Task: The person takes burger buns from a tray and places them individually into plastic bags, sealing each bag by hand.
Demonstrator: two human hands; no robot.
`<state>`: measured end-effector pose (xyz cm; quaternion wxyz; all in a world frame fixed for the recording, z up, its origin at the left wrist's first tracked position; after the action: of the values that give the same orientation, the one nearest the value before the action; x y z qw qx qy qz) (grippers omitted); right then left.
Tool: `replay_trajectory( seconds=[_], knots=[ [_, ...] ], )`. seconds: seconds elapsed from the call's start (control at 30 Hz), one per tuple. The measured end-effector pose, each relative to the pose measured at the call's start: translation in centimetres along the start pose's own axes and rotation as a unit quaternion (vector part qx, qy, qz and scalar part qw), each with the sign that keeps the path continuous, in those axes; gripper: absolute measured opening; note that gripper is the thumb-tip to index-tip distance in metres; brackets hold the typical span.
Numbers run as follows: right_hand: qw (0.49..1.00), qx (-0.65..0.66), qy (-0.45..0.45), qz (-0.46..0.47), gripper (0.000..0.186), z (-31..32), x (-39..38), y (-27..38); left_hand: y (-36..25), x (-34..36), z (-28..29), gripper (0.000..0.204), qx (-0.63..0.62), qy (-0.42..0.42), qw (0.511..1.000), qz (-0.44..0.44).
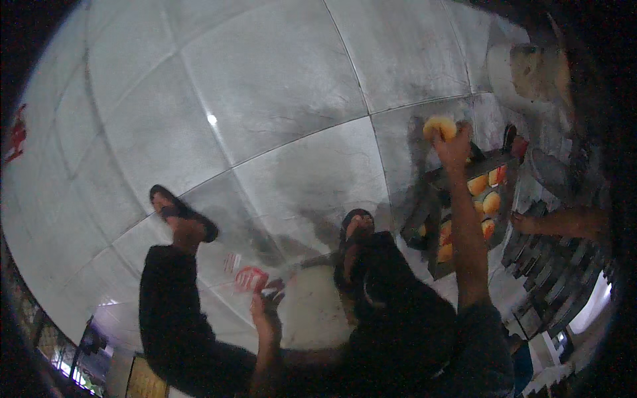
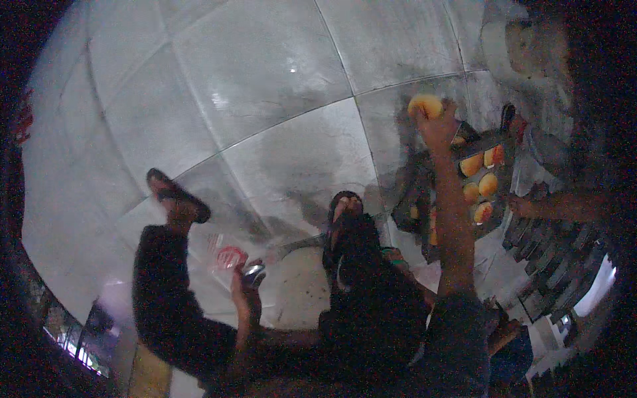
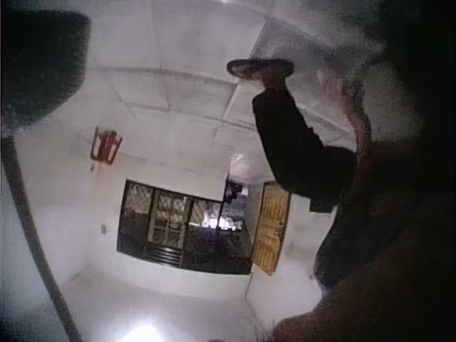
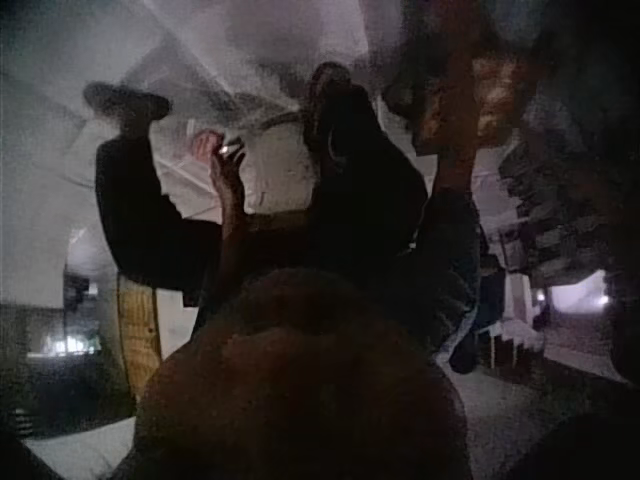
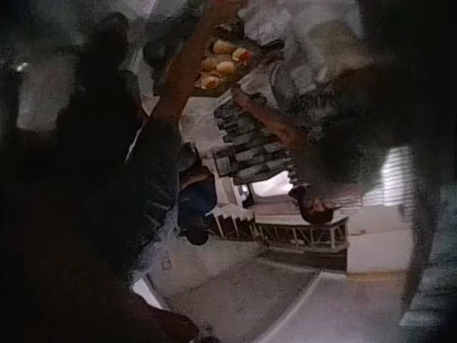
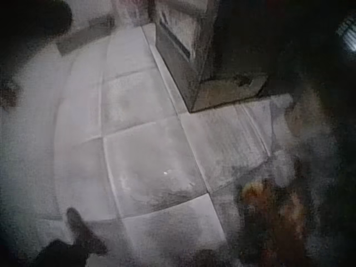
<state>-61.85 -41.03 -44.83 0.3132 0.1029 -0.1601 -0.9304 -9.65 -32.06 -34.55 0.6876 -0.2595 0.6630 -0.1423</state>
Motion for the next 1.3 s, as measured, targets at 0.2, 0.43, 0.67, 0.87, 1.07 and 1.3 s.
replay_trajectory(
  seconds=[0.2, 0.43, 0.67, 0.87, 1.07, 1.3],
  knots=[
    [0.831, 0.505, 0.163, -0.168, 0.046, 9.1, -11.1, 6.2, -6.6, -2.6, -3.5, 0.051, -0.159, 0.063, 0.981, -0.095],
    [0.666, 0.651, 0.357, 0.075, 0.041, 28.4, -22.5, 22.2, -17.1, -14.5, -7.9, 0.057, -0.273, 0.272, 0.906, -0.178],
    [0.847, 0.465, 0.201, 0.161, 0.045, 28.9, -41.6, 22.0, -8.2, -21.4, -3.0, 0.059, -0.087, 0.335, 0.911, -0.223],
    [0.656, 0.676, 0.333, 0.042, 0.04, 28.5, -49.5, 19.9, -5.2, -25.3, 4.9, 0.066, -0.125, 0.421, 0.878, -0.189],
    [0.652, 0.657, 0.375, 0.054, 0.04, 30.8, -49.1, 21.2, -7.3, -28.3, 6.2, 0.084, 0.013, 0.458, 0.847, -0.27],
    [0.709, 0.567, 0.382, 0.172, 0.046, 30.2, -51.2, 20.5, -4.1, -27.3, 5.4, 0.069, -0.12, 0.395, 0.884, -0.221]
  ],
)
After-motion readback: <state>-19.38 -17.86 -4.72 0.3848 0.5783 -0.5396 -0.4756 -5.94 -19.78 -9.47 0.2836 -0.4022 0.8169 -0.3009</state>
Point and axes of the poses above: each hand's wrist, its own x-axis towards the middle knuckle, its own z-axis out of the back of the hand, y = z × x, the point moved 3 cm from there along x, towards the middle knuckle, and after that the axes turned 1 degree about -z, right-handed, at the moved point
